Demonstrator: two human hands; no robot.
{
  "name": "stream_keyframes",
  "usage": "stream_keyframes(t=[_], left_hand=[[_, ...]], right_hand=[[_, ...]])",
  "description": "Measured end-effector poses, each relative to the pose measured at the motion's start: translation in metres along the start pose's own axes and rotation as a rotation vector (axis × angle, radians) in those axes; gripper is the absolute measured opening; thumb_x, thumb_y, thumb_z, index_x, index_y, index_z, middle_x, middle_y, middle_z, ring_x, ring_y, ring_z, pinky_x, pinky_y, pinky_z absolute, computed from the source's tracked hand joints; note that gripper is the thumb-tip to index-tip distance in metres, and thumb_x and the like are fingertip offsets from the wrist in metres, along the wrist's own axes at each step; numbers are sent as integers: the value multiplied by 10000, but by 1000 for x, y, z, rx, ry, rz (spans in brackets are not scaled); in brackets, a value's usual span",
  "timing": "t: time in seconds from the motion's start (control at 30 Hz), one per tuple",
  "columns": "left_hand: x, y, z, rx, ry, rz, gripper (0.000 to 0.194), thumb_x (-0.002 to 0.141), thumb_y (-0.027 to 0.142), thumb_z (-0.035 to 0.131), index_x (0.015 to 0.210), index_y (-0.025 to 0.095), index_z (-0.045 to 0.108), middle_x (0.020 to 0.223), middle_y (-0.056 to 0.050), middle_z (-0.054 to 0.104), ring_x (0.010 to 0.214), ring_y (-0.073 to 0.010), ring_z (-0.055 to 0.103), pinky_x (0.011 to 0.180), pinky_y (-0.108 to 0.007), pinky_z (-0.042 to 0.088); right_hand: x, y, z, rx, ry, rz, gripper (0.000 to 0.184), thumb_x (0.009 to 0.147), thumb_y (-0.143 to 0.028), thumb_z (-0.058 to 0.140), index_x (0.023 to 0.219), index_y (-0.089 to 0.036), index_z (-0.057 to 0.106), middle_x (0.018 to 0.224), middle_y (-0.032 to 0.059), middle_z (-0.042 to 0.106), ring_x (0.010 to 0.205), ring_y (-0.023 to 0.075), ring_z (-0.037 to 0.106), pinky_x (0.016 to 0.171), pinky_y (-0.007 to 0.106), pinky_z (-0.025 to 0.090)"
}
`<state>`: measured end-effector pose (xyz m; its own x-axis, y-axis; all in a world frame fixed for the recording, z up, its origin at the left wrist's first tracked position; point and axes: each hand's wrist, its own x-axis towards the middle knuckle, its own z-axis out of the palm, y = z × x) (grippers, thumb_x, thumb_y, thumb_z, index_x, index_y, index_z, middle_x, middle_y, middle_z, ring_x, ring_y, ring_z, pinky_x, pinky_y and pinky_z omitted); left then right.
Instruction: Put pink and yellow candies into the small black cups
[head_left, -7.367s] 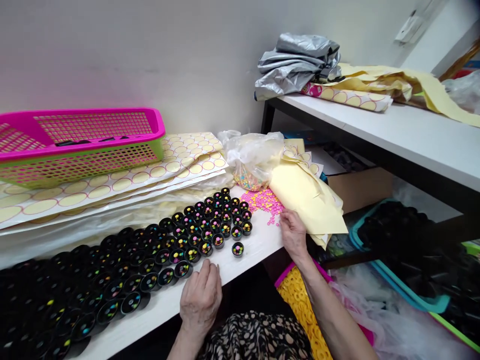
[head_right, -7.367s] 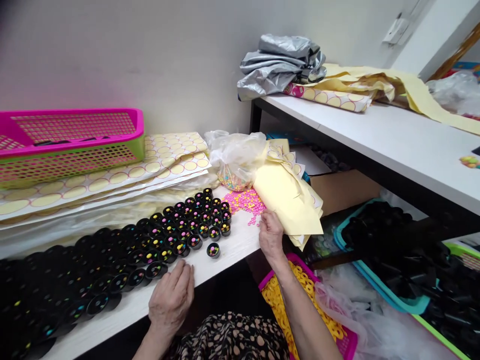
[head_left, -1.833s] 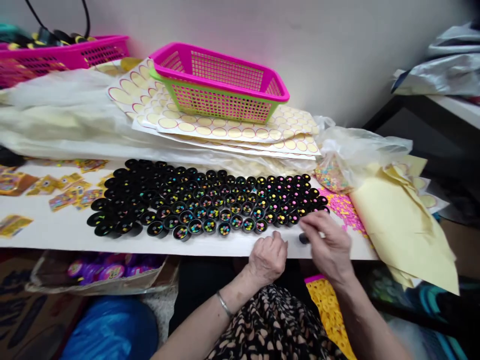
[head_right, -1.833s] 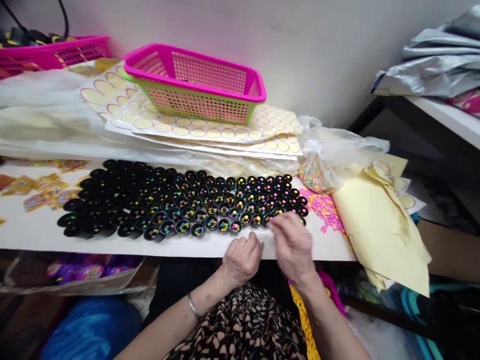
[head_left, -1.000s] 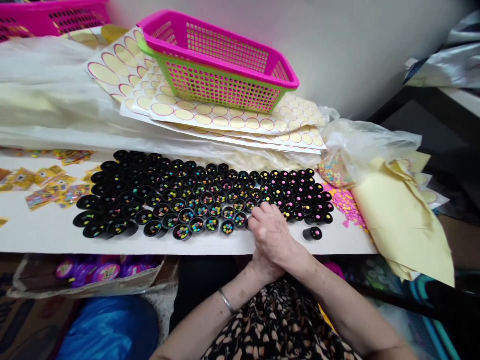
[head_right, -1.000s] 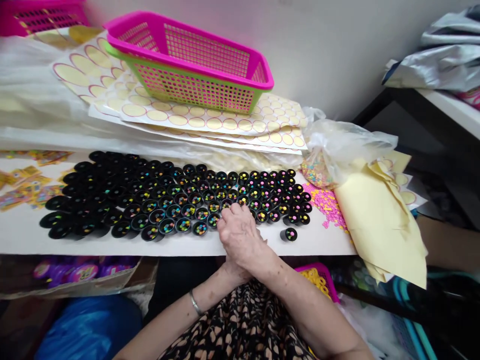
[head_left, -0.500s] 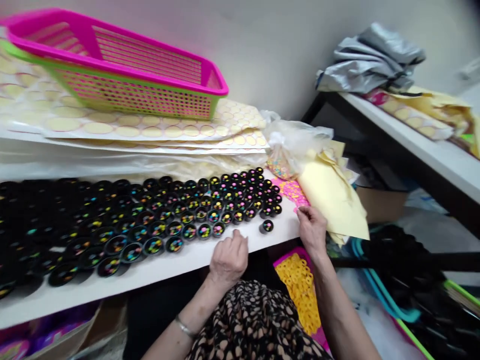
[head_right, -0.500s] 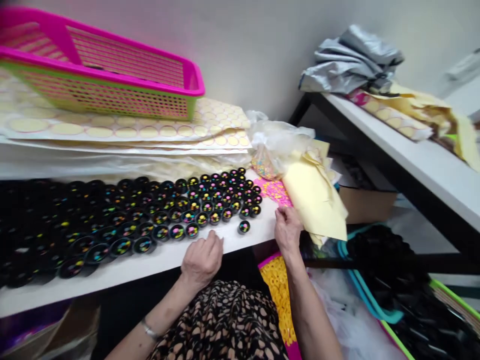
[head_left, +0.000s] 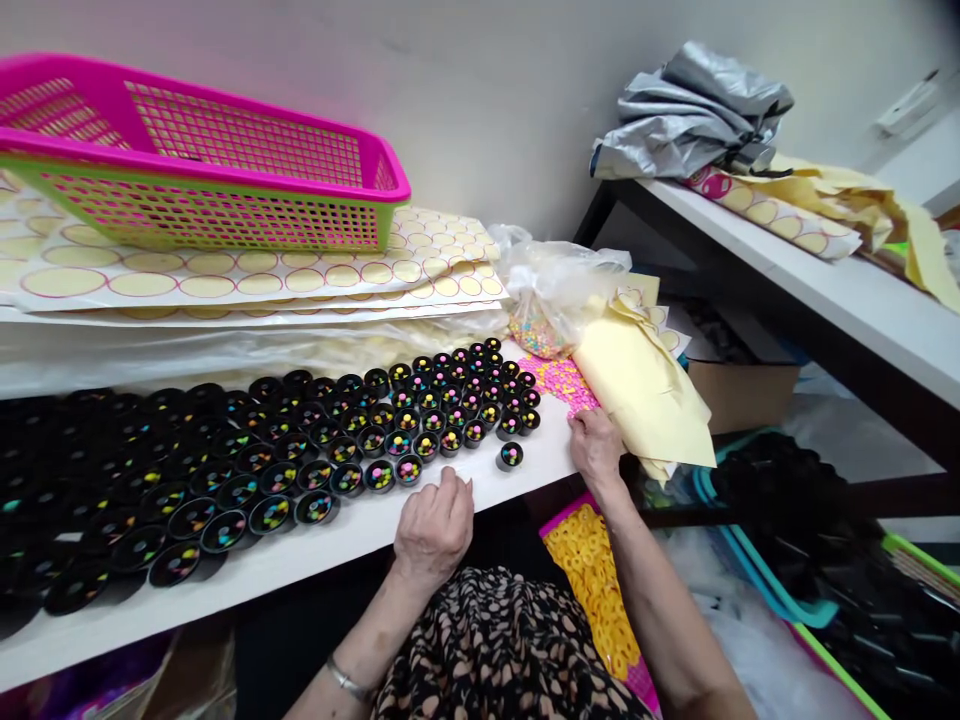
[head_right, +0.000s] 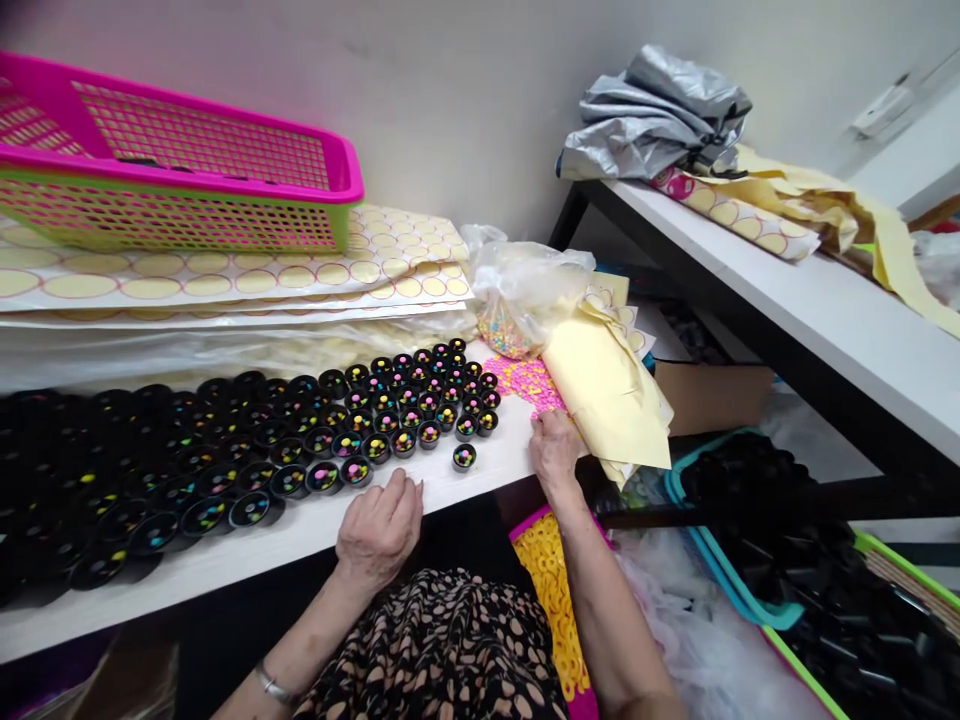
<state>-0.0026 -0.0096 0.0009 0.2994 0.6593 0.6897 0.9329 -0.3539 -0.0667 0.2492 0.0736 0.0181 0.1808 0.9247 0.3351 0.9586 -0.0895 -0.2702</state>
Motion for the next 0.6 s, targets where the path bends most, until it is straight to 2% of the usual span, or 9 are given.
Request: stream_keyframes(t=[0.17, 0.37, 0.6], left_hand=[[-1, 0, 0, 2, -15, 0, 170, 741, 222, 584, 882, 127, 586, 966, -115, 641, 599, -148, 500, 541, -306, 352], [1, 1, -1, -22, -24, -14, 141, 766, 213, 548, 880, 136, 577, 960, -118, 638, 603, -146, 513, 543, -307, 357], [1, 1, -2, -59, -29, -29, 129, 775, 203, 531, 884, 142, 563, 962, -119, 636, 611, -147, 504, 547, -309, 347]], right_hand=[[-3, -5, -4, -33, -9, -37, 203, 818, -195, 373, 748, -143, 556, 757, 68, 525, 692, 153, 437, 614, 266, 274], [-2, -6, -11, 158, -282, 20, 193, 771, -297, 428, 662, -181, 538, 637, 14, 544, 631, 138, 467, 566, 245, 292], [0, -4, -12, 212, -255, 27, 256, 754, -328, 413, 678, -167, 597, 671, 43, 597, 662, 159, 514, 605, 262, 352]])
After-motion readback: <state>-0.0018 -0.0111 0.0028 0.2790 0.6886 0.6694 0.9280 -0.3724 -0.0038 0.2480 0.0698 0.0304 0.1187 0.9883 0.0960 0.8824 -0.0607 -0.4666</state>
